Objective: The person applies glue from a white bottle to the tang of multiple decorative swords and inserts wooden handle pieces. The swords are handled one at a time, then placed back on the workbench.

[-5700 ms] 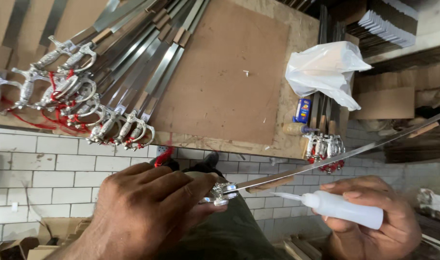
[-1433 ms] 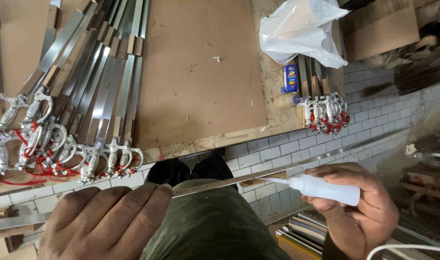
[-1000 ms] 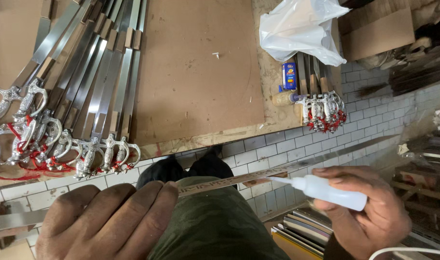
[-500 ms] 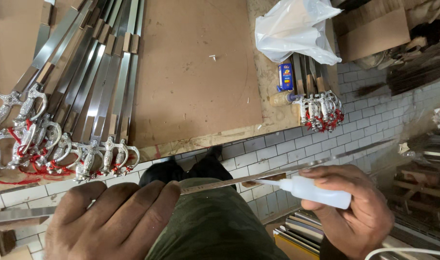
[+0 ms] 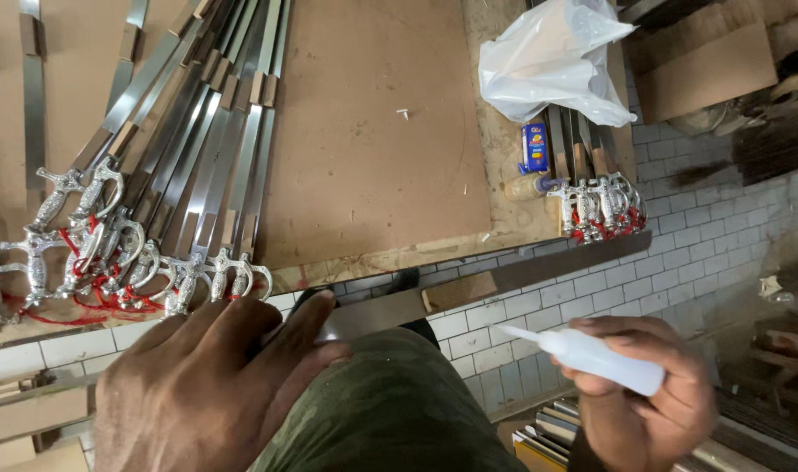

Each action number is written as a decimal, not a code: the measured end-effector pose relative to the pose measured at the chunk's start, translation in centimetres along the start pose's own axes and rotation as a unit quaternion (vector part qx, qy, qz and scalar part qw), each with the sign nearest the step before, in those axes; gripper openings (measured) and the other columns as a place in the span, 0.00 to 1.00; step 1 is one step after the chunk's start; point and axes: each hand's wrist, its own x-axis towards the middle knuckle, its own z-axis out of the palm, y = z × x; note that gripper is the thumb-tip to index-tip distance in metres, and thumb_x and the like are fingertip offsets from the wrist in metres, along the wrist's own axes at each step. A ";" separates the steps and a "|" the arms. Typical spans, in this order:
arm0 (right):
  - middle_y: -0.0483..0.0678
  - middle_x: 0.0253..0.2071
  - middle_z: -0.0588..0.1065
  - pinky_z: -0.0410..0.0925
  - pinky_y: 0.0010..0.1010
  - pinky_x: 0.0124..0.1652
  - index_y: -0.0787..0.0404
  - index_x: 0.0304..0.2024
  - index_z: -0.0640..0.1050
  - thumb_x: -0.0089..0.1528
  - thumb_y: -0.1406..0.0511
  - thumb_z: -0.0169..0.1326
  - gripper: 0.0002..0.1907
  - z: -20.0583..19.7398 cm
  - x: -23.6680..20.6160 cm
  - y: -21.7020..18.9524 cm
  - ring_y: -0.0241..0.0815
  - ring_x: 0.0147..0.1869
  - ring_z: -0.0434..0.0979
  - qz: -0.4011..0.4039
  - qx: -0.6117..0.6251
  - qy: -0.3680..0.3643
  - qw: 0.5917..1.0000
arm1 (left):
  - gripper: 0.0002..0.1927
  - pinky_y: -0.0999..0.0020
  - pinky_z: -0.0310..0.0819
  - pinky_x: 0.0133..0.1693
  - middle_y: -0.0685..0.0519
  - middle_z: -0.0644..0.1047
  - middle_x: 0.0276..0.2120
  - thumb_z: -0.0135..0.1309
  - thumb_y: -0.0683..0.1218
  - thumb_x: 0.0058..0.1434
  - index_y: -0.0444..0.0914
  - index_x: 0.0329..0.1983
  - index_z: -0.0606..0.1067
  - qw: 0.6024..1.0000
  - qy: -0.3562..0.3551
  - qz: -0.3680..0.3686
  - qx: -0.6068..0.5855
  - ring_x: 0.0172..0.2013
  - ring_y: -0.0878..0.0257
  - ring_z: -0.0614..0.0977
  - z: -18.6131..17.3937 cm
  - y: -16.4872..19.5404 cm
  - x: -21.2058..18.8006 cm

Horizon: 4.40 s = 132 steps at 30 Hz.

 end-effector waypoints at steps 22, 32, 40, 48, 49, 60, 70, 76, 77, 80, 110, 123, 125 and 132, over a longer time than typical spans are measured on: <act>0.59 0.45 0.79 0.77 0.28 0.51 0.66 0.50 0.74 0.61 0.74 0.65 0.17 -0.6 -0.6 -0.4 0.44 0.51 0.83 -0.067 -0.239 -0.027 0.968 | 0.20 0.63 0.77 0.27 0.54 0.81 0.32 0.57 0.64 0.62 0.50 0.50 0.84 0.998 0.041 0.028 -0.025 0.34 0.60 0.85 -0.5 0.6 -0.8; 0.59 0.47 0.77 0.78 0.30 0.53 0.66 0.50 0.72 0.64 0.72 0.64 0.15 -0.2 -1.4 0.0 0.45 0.53 0.83 -0.063 -0.214 0.021 0.975 | 0.19 0.65 0.79 0.31 0.55 0.81 0.34 0.54 0.63 0.64 0.49 0.49 0.84 0.996 0.070 0.050 -0.021 0.35 0.60 0.85 0.1 0.6 -0.8; 0.59 0.46 0.78 0.77 0.27 0.51 0.66 0.48 0.72 0.65 0.72 0.65 0.15 0.4 -2.6 0.9 0.45 0.49 0.82 -0.076 -0.186 0.008 0.980 | 0.20 0.65 0.77 0.32 0.57 0.78 0.30 0.58 0.62 0.63 0.47 0.48 0.83 0.995 0.080 0.056 -0.028 0.32 0.61 0.84 -0.6 1.4 0.2; 0.61 0.47 0.78 0.78 0.30 0.46 0.69 0.53 0.71 0.69 0.73 0.62 0.14 0.6 -3.2 3.0 0.43 0.43 0.82 0.005 -0.051 0.086 0.995 | 0.12 0.62 0.64 0.16 0.57 0.78 0.27 0.60 0.56 0.65 0.49 0.48 0.84 0.995 0.017 -0.072 -0.061 0.19 0.63 0.77 5.9 -2.1 2.6; 0.61 0.48 0.78 0.78 0.31 0.46 0.70 0.53 0.71 0.70 0.73 0.61 0.14 0.5 -3.5 3.2 0.43 0.43 0.81 0.026 -0.029 0.091 0.995 | 0.11 0.59 0.66 0.19 0.53 0.77 0.27 0.60 0.56 0.65 0.50 0.46 0.84 0.994 0.049 -0.091 -0.047 0.23 0.59 0.78 8.1 -3.3 3.8; 0.60 0.45 0.76 0.77 0.41 0.50 0.70 0.54 0.69 0.74 0.74 0.59 0.12 0.6 -5.8 6.1 0.41 0.44 0.78 0.157 0.075 0.130 0.976 | 0.27 0.53 0.76 0.46 0.36 0.76 0.45 0.53 0.38 0.60 0.36 0.65 0.69 0.957 0.082 -0.155 -0.232 0.45 0.42 0.80 30.9 -6.7 21.4; 0.58 0.46 0.76 0.75 0.41 0.48 0.69 0.56 0.68 0.74 0.74 0.56 0.12 -1.1 -3.9 6.9 0.39 0.44 0.76 0.210 0.067 0.191 0.957 | 0.20 0.47 0.67 0.57 0.40 0.71 0.56 0.53 0.42 0.65 0.37 0.61 0.74 0.942 0.166 -0.289 -0.027 0.56 0.43 0.73 27.2 -8.7 14.4; 0.56 0.43 0.75 0.75 0.41 0.47 0.69 0.55 0.69 0.75 0.74 0.54 0.10 -2.0 -2.3 8.4 0.37 0.41 0.75 0.168 0.081 0.162 0.969 | 0.30 0.42 0.67 0.55 0.38 0.68 0.61 0.54 0.42 0.59 0.31 0.66 0.66 0.947 0.074 -0.287 0.127 0.58 0.42 0.71 27.5 -8.8 5.8; 0.56 0.44 0.75 0.75 0.41 0.47 0.69 0.56 0.69 0.74 0.73 0.54 0.10 -2.0 -2.1 8.5 0.37 0.41 0.75 0.162 0.080 0.148 0.972 | 0.30 0.45 0.69 0.55 0.39 0.67 0.64 0.52 0.40 0.62 0.32 0.69 0.65 0.946 0.055 -0.308 0.090 0.59 0.43 0.71 28.0 -8.8 5.4; 0.55 0.45 0.76 0.75 0.40 0.46 0.68 0.56 0.68 0.74 0.71 0.55 0.12 -1.6 -2.0 8.7 0.37 0.41 0.75 0.145 0.095 0.116 0.978 | 0.33 0.52 0.73 0.52 0.39 0.68 0.63 0.52 0.35 0.61 0.33 0.72 0.65 0.931 0.020 -0.364 -0.019 0.55 0.45 0.73 28.6 -9.3 5.0; 0.53 0.42 0.76 0.70 0.44 0.45 0.64 0.58 0.71 0.69 0.67 0.62 0.19 1.8 -4.6 8.8 0.41 0.42 0.72 0.210 0.283 0.085 0.932 | 0.27 0.56 0.82 0.47 0.44 0.78 0.51 0.56 0.43 0.65 0.31 0.66 0.67 0.489 -0.007 -0.467 -0.736 0.50 0.53 0.84 19.6 -6.4 -5.5; 0.61 0.49 0.77 0.73 0.40 0.42 0.64 0.58 0.73 0.69 0.66 0.64 0.18 4.3 -2.8 6.8 0.40 0.39 0.76 0.134 0.325 -0.080 0.933 | 0.21 0.70 0.77 0.40 0.53 0.82 0.35 0.61 0.46 0.62 0.32 0.56 0.79 0.738 -0.131 -0.310 -0.585 0.37 0.68 0.81 7.8 -3.8 -5.1; 0.61 0.50 0.77 0.75 0.39 0.42 0.64 0.57 0.74 0.68 0.66 0.65 0.19 4.4 -2.0 5.3 0.40 0.39 0.78 0.116 0.309 -0.113 0.937 | 0.22 0.68 0.74 0.35 0.56 0.79 0.33 0.62 0.46 0.60 0.32 0.57 0.79 0.732 -0.150 -0.299 -0.594 0.34 0.70 0.76 5.2 -2.9 -4.7; 0.59 0.44 0.80 0.78 0.29 0.40 0.64 0.52 0.74 0.67 0.61 0.67 0.20 3.7 0.3 -0.1 0.40 0.41 0.83 -0.001 0.111 -0.161 0.981 | 0.29 0.69 0.72 0.40 0.53 0.75 0.34 0.60 0.44 0.61 0.35 0.67 0.73 0.759 -0.166 -0.100 -0.621 0.36 0.67 0.75 -0.9 -0.8 -4.8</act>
